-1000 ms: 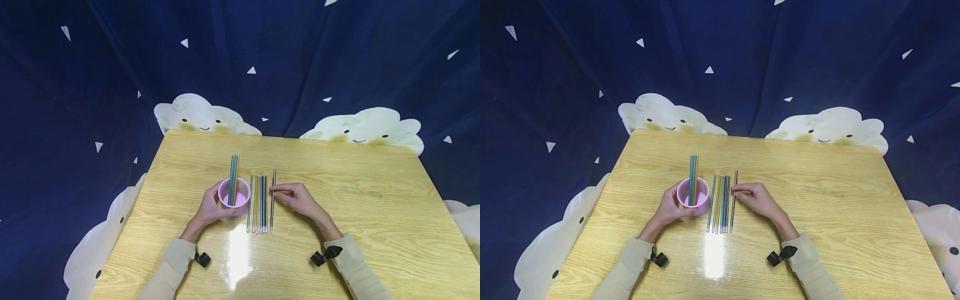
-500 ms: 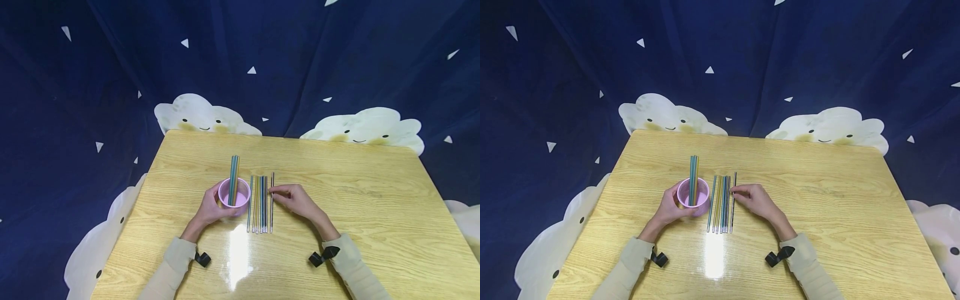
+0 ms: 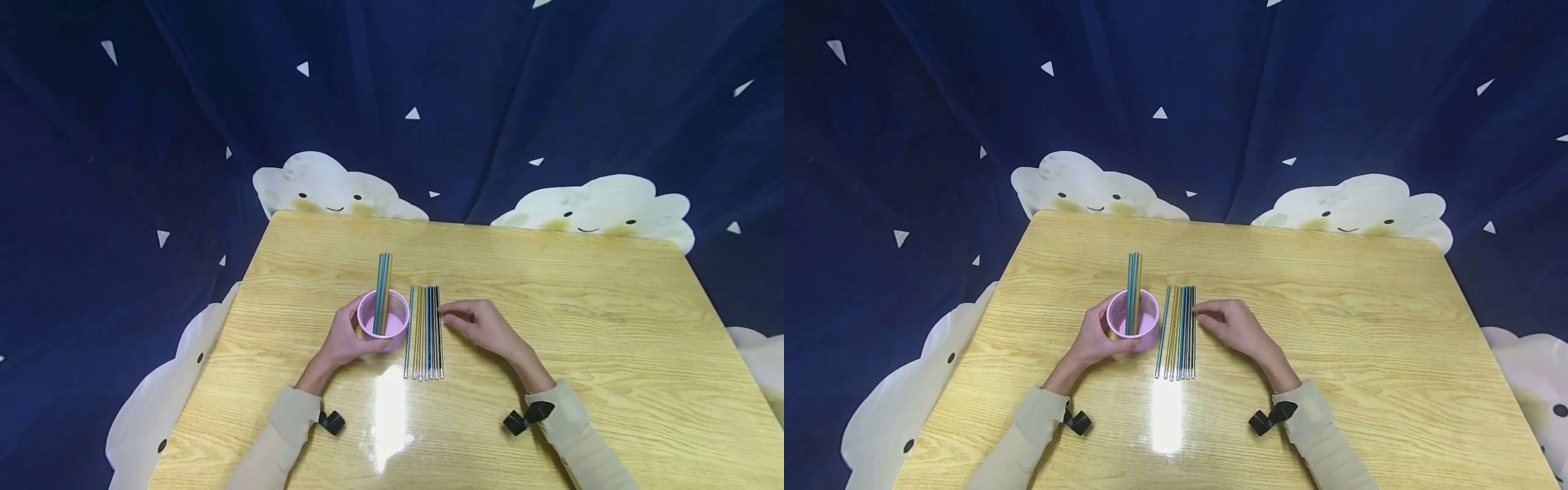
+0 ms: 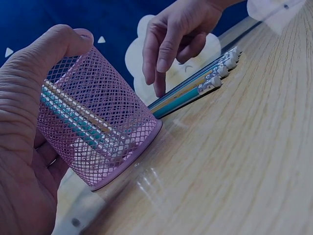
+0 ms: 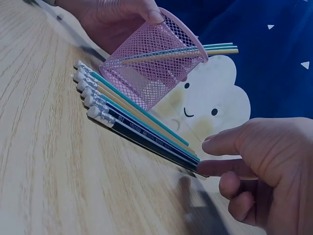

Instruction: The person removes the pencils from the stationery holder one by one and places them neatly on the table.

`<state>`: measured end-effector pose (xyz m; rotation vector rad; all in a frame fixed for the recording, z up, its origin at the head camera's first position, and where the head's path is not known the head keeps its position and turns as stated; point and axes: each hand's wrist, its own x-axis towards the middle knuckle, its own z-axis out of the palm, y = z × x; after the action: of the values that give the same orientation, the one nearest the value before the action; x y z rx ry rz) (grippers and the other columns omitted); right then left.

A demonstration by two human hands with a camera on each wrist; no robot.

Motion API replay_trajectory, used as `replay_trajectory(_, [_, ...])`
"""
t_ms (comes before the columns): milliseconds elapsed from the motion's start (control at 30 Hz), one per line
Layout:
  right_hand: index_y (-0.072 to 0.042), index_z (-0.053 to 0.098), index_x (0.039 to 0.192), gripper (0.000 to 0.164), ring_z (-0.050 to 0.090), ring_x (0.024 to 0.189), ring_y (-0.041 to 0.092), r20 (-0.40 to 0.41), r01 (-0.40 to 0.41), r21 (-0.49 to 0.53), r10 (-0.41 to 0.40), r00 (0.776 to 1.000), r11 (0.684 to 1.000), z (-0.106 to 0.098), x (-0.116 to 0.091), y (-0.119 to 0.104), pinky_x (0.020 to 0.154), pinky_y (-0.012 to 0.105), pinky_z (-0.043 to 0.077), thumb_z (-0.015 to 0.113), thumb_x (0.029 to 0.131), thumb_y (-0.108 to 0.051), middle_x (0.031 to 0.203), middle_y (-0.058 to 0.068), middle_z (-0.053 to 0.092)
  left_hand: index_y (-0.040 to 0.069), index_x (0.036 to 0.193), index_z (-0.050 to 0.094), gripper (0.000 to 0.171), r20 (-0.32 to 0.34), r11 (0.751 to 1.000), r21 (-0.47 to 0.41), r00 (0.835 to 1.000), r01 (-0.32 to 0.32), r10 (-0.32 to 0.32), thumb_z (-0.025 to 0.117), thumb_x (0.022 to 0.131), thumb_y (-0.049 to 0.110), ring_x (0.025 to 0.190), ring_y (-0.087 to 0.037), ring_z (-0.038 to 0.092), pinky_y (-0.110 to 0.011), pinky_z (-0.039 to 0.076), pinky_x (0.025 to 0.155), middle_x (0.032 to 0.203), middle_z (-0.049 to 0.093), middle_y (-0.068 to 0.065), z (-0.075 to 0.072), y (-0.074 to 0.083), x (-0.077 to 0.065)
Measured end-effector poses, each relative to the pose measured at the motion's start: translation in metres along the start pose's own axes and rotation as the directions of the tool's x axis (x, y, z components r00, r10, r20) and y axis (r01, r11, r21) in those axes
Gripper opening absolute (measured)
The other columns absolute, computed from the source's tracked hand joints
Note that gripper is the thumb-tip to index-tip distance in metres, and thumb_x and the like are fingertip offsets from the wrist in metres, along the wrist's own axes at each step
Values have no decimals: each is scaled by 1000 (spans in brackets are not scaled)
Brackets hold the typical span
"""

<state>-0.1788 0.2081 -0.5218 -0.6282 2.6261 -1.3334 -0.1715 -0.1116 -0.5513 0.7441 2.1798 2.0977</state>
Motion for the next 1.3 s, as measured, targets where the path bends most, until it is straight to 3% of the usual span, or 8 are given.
replay_trajectory(67, [-8, 77, 123, 24, 64, 73, 11, -2, 4, 14, -4, 1000, 1000, 0, 0, 0, 78, 29, 59, 71, 100, -13, 120, 5, 77, 2, 146, 56, 89, 1, 1000, -1, 1000, 4, -4, 94, 65, 4, 124, -38, 61, -41, 51, 111, 134, 65, -24, 0, 0, 0])
replay_trajectory(167, [-8, 75, 127, 28, 61, 59, 10, -8, 17, 64, -16, 1000, 998, 0, 1, -3, 58, 25, 57, 70, 101, -13, 124, 9, 75, 2, 146, 56, 89, 3, 1000, -6, 1000, 6, -6, 93, 65, 5, 124, -39, 61, -43, 51, 111, 134, 65, -25, 0, 0, 0])
replay_trajectory(300, [-6, 72, 132, 31, 41, 40, 4, -28, 70, 148, -67, 997, 986, 3, 3, -11, 36, 21, 37, 70, 101, -12, 126, 15, 73, 1, 146, 56, 89, 2, 1000, -13, 1000, 4, -4, 94, 65, 3, 123, -40, 61, -43, 51, 111, 134, 65, -26, 0, 1, 0])
replay_trajectory(600, [-8, 73, 131, 31, 31, 45, 2, -41, 202, 176, -197, 979, 964, 11, 14, -35, 40, 20, 29, 71, 100, -14, 110, 15, 75, 1, 146, 56, 89, 2, 1000, -11, 1000, 3, -3, 94, 65, 0, 122, -41, 61, -46, 50, 111, 133, 64, -30, 0, 1, -1])
replay_trajectory(833, [-1, 72, 129, 33, 40, 60, 5, -73, 261, 149, -252, 965, 954, 18, 24, -46, 48, 20, 34, 71, 96, 0, 132, 18, 70, -2, 146, 54, 92, 3, 1000, -16, 1000, -9, 9, 93, 63, -3, 122, -42, 61, -48, 51, 110, 133, 62, -33, 0, 0, 0])
replay_trajectory(967, [4, 69, 131, 35, 36, 56, 12, -61, 265, 161, -259, 964, 951, 20, 30, -51, 48, 20, 32, 71, 96, 3, 139, 24, 65, -3, 146, 54, 92, 6, 1000, -9, 1000, -19, 19, 93, 62, -3, 122, -44, 61, -50, 51, 109, 133, 63, -33, 0, 0, 0])
replay_trajectory(1133, [-4, 69, 135, 37, 36, 54, 13, -32, 272, 151, -270, 962, 950, 22, 36, -54, 48, 20, 34, 71, 99, -7, 142, 12, 66, 2, 146, 56, 90, 7, 1000, -10, 1000, -3, 3, 94, 64, -1, 123, -40, 61, -48, 51, 110, 135, 65, -25, -1, 1, 0])
replay_trajectory(1300, [-9, 67, 140, 40, 52, 69, 15, 16, 280, 180, -288, 958, 943, 23, 41, -58, 50, 24, 42, 69, 101, -10, 147, 9, 62, 2, 146, 56, 89, 15, 1000, -15, 1000, -2, 2, 93, 66, 1, 123, -41, 61, -48, 51, 110, 136, 64, -26, 0, 1, 0])
